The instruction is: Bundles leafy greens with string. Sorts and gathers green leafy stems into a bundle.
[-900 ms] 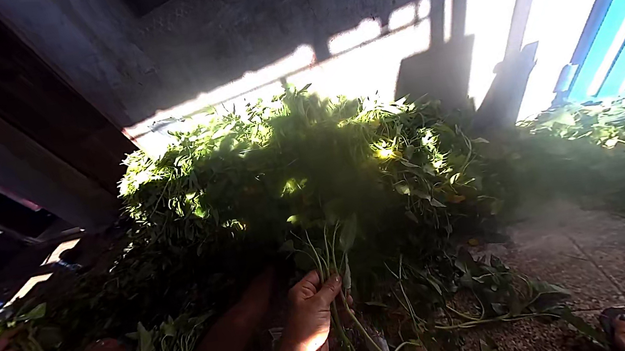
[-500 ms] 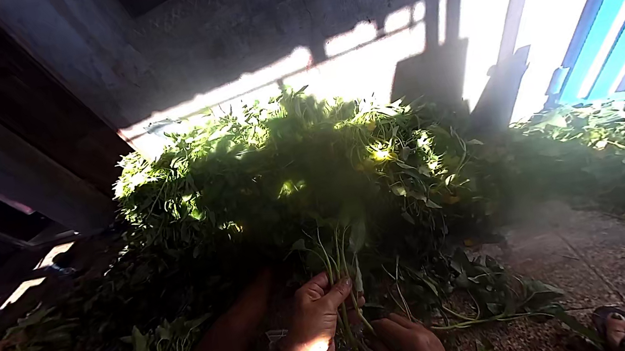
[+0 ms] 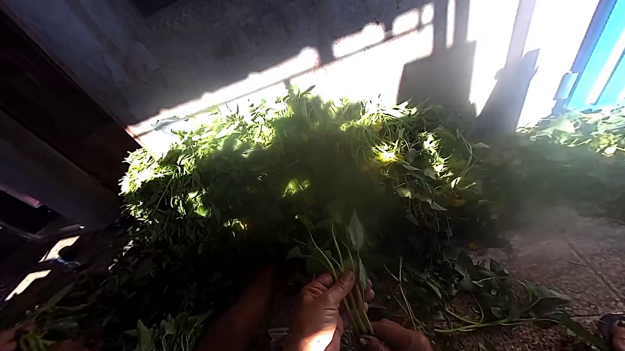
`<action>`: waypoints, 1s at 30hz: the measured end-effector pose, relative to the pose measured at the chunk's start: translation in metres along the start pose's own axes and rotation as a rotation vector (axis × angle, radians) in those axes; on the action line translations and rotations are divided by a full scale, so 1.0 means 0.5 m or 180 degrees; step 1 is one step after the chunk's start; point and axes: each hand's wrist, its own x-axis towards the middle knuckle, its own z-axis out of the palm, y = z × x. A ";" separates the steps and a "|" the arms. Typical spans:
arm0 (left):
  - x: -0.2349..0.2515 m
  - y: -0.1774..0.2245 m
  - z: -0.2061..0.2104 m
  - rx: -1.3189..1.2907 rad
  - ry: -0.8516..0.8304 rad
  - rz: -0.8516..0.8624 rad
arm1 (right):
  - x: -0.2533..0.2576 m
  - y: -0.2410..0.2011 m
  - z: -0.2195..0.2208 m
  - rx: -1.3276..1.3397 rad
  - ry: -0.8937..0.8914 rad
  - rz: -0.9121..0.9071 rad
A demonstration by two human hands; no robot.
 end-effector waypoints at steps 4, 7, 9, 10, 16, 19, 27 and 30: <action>-0.007 -0.011 -0.003 0.0727 -0.0464 0.0223 | -0.004 0.001 0.003 0.0098 0.0155 -0.0061; -0.012 -0.019 0.000 0.0838 -0.0591 0.0397 | 0.000 -0.003 0.003 0.0186 0.0175 -0.0013; -0.014 -0.018 0.002 0.0635 -0.0540 0.0425 | 0.003 -0.005 -0.002 0.0159 0.0153 -0.0040; -0.014 -0.017 0.003 0.0522 -0.0446 0.0424 | 0.003 -0.004 -0.005 0.0087 0.0132 -0.0071; -0.012 -0.009 -0.001 0.0366 -0.0040 0.0205 | -0.012 -0.006 -0.015 -0.0664 -0.0003 -0.0422; -0.015 -0.003 -0.001 0.0293 0.0053 0.0180 | -0.018 -0.010 -0.020 -0.1022 -0.0105 -0.0439; -0.017 -0.006 -0.010 0.0515 -0.0057 0.0073 | -0.023 -0.005 -0.029 -0.1264 -0.0406 -0.0131; -0.014 -0.012 -0.014 0.0732 -0.0195 0.0146 | -0.016 0.000 -0.029 -0.1345 -0.0499 -0.0075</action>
